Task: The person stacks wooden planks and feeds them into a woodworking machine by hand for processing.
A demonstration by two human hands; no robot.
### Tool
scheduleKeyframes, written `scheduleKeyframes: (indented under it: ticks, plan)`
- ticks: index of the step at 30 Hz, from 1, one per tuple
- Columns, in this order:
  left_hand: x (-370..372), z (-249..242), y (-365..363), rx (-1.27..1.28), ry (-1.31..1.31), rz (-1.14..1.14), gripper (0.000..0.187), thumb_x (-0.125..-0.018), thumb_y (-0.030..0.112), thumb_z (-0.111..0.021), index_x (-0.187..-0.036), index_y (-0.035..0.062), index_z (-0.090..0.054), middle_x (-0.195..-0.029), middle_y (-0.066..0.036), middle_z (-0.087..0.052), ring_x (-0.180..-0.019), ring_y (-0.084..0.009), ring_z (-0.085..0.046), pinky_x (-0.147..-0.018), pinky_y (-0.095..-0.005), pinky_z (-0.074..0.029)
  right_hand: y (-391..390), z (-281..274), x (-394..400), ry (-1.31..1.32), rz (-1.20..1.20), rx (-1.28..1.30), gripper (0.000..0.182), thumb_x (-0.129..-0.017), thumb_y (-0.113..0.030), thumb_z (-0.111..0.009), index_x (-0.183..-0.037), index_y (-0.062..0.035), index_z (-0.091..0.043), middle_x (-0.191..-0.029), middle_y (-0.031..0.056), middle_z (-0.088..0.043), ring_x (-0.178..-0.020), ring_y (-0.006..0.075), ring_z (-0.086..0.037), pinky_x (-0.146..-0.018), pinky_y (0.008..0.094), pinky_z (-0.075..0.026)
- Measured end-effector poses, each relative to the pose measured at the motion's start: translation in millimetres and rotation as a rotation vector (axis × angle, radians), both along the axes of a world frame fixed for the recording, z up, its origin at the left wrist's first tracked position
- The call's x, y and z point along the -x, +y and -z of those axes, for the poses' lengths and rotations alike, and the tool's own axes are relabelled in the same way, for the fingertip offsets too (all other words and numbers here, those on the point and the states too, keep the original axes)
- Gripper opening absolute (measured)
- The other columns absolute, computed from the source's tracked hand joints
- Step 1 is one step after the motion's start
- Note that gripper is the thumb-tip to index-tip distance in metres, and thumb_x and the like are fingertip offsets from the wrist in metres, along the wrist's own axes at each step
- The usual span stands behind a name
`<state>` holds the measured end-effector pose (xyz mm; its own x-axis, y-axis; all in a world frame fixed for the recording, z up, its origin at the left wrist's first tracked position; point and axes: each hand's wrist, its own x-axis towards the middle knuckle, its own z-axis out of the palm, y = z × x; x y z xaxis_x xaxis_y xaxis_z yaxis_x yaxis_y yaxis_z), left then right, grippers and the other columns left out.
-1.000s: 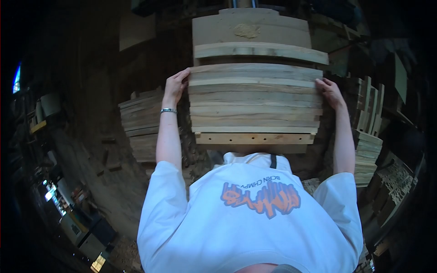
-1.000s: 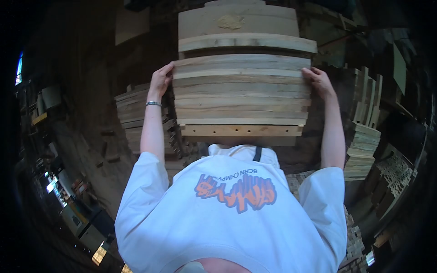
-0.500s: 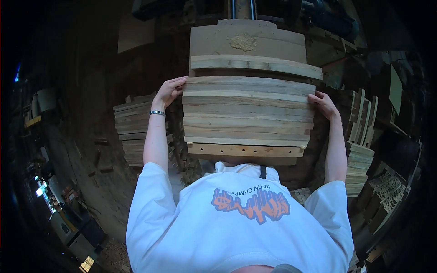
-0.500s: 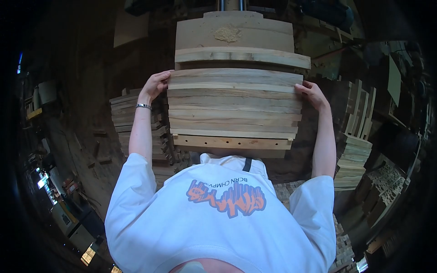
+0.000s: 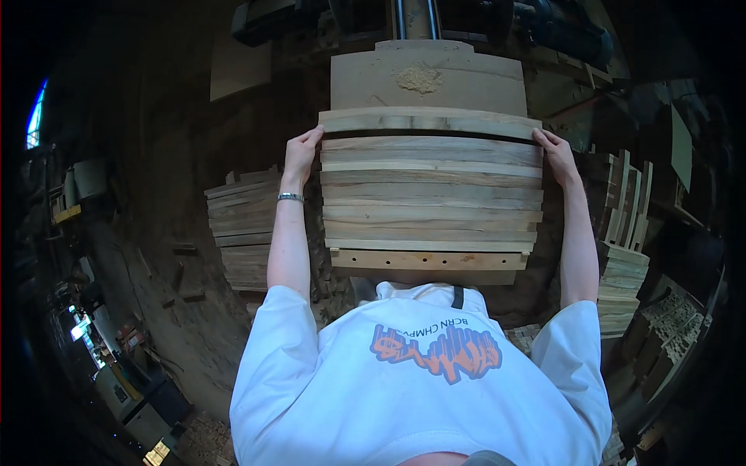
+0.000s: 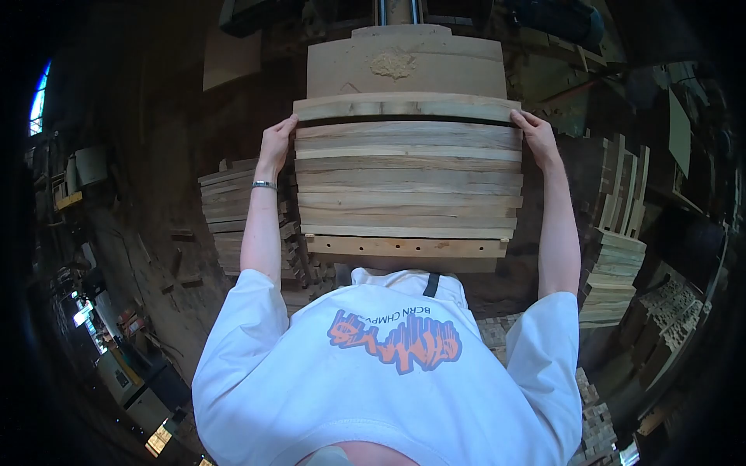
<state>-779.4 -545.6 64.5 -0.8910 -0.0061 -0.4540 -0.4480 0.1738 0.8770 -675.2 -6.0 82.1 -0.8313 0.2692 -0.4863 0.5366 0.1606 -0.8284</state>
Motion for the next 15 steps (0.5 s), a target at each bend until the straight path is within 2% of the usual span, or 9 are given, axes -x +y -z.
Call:
scheduleKeyframes:
  ticks: [2,4,8,10,11,13,15]
  plan:
    - [-11.0,3.6,-5.1,-0.075,-0.018,-0.02,0.035,-0.093,0.026,-0.062,-0.114,-0.0028,-0.065,-0.108,-0.007,-0.066,-0.097,-0.0118,-0.06,-0.086,-0.0249,-0.045,3.3,5.5,-14.7,-0.017,0.039,0.047,0.049,-0.086,-0.037,-0.07,-0.122,-0.0044,-0.063,-0.109,0.0028,-0.065,-0.102,0.0107,-0.055,-0.089,0.0262,-0.04]
    - [-23.6,-1.6,-5.2,-0.099,-0.078,-0.078,0.037,-0.091,0.027,-0.066,-0.115,-0.0008,-0.065,-0.111,-0.01,-0.067,-0.103,-0.0147,-0.06,-0.09,-0.0292,-0.045,3.4,6.7,-21.9,-0.038,0.074,0.094,0.049,-0.085,-0.036,-0.071,-0.122,-0.005,-0.062,-0.107,0.0012,-0.065,-0.099,0.0097,-0.054,-0.085,0.0253,-0.041]
    - [-25.6,-2.3,-5.9,-0.044,-0.073,-0.064,0.037,-0.09,0.027,-0.066,-0.115,0.0,-0.065,-0.112,-0.009,-0.067,-0.102,-0.0144,-0.06,-0.089,-0.03,-0.045,6.1,15.8,-22.7,-0.077,0.137,0.17,0.052,-0.086,-0.032,-0.071,-0.127,-0.0042,-0.056,-0.109,-0.0018,-0.062,-0.099,0.0074,-0.055,-0.083,0.0237,-0.042]
    - [-24.6,-2.0,-5.1,-0.068,-0.072,-0.069,0.038,-0.088,0.027,-0.068,-0.115,0.0005,-0.065,-0.109,-0.007,-0.067,-0.097,-0.0132,-0.06,-0.085,-0.0288,-0.044,9.5,20.2,-22.5,-0.075,0.136,0.159,0.052,-0.085,-0.032,-0.072,-0.126,-0.004,-0.056,-0.108,-0.0022,-0.062,-0.094,0.007,-0.056,-0.079,0.024,-0.043]
    - [-24.4,-1.5,-3.9,-0.068,-0.068,-0.072,0.038,-0.088,0.027,-0.068,-0.115,0.0005,-0.065,-0.109,-0.007,-0.067,-0.097,-0.0132,-0.06,-0.085,-0.0288,-0.044,10.4,23.0,-21.9,-0.071,0.133,0.159,0.052,-0.085,-0.032,-0.072,-0.126,-0.004,-0.056,-0.108,-0.0022,-0.062,-0.094,0.007,-0.056,-0.079,0.024,-0.043]
    - [-26.0,-1.2,-3.6,-0.16,-0.085,-0.089,0.04,-0.089,0.03,-0.067,-0.117,0.0018,-0.064,-0.11,-0.005,-0.066,-0.098,-0.0136,-0.059,-0.086,-0.0315,-0.043,7.4,26.6,-23.9,-0.017,0.174,0.246,0.06,-0.081,-0.04,-0.075,-0.127,-0.0059,-0.058,-0.111,0.0014,-0.063,-0.104,0.012,-0.054,-0.086,0.0278,-0.04]
    - [-24.8,0.4,-5.0,-0.177,-0.121,-0.07,0.041,-0.09,0.032,-0.064,-0.118,0.0027,-0.063,-0.111,-0.004,-0.065,-0.1,-0.0141,-0.057,-0.086,-0.0329,-0.042,1.7,20.0,-27.9,-0.037,0.165,0.238,0.059,-0.081,-0.041,-0.074,-0.126,-0.0049,-0.058,-0.112,0.0024,-0.063,-0.106,0.0133,-0.055,-0.088,0.0288,-0.04]
